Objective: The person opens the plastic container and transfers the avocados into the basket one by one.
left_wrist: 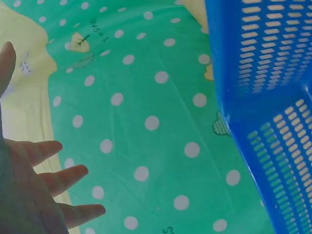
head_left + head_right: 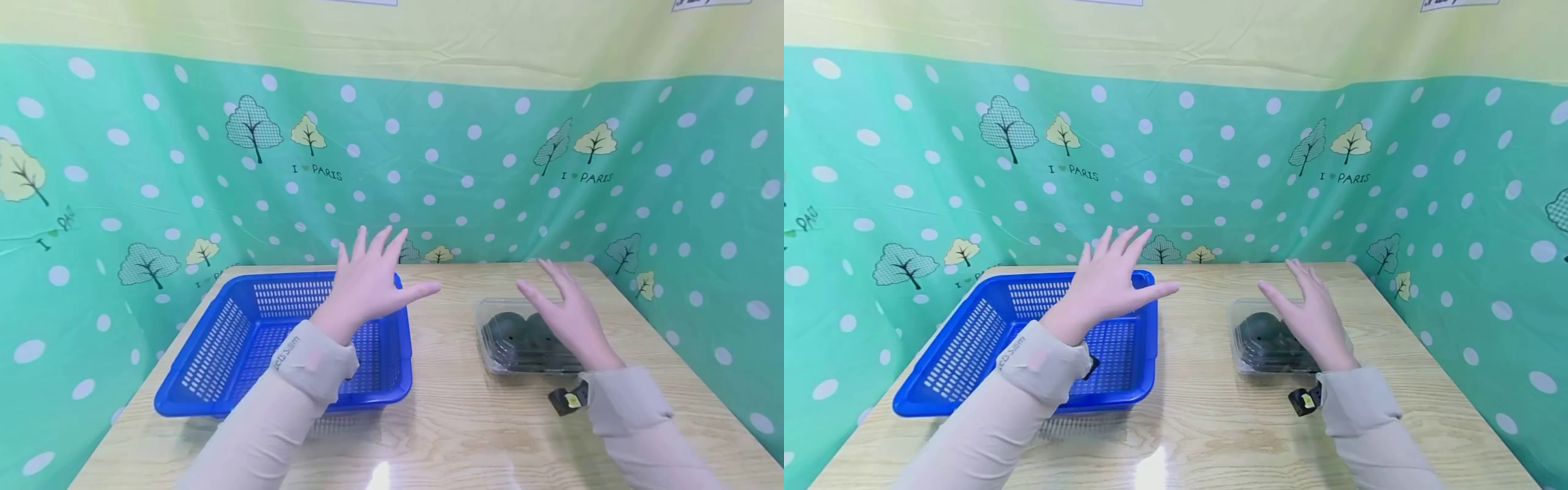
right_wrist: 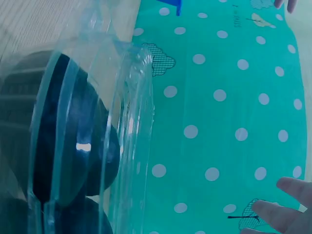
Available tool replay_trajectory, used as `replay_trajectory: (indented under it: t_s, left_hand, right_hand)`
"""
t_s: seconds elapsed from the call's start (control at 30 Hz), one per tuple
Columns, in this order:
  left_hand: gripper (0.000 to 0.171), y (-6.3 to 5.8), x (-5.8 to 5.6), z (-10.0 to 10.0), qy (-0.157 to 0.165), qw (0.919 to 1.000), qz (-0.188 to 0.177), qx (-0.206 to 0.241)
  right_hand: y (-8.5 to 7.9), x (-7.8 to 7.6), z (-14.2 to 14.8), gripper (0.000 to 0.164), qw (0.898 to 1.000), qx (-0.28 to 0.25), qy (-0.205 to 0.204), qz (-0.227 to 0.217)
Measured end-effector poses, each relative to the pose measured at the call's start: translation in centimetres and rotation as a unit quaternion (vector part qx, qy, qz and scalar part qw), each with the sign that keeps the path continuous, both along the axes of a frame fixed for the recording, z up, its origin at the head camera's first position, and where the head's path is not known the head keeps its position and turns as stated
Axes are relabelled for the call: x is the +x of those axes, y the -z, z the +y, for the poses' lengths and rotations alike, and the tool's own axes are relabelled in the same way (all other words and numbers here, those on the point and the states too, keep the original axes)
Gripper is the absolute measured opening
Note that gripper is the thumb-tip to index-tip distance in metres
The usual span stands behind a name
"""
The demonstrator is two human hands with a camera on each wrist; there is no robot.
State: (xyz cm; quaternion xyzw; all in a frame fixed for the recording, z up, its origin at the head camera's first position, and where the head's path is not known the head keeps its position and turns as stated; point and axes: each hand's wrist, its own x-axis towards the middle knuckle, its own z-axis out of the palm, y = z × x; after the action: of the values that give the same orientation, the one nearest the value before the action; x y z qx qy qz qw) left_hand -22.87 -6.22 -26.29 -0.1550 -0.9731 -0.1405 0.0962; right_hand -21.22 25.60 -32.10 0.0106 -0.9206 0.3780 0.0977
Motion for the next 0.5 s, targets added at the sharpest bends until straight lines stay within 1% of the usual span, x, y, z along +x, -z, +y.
replay_trajectory:
  t_s: [0.1,0.27,0.37,0.5]
  left_hand:
    - [0.103,-0.2,0.1,0.6,0.003,1.0,0.003,0.006]
    - [0.099,-0.5,0.3,1.6,0.013,0.9995,0.002,0.027]
    - [0.098,-0.5,0.4,2.2,0.02,0.999,-0.001,0.039]
    - [0.096,-0.2,0.7,3.1,0.03,0.9984,0.008,0.048]
  right_hand:
    - [0.2,0.5,0.1,0.082,0.999,-0.032,0.004,0.001]
    - [0.6,1.2,0.2,0.079,0.998,-0.066,0.013,-0.004]
    - [0.9,1.5,0.2,0.077,0.996,-0.084,0.016,-0.008]
    - [1.5,1.9,0.3,0.075,0.995,-0.102,0.017,-0.005]
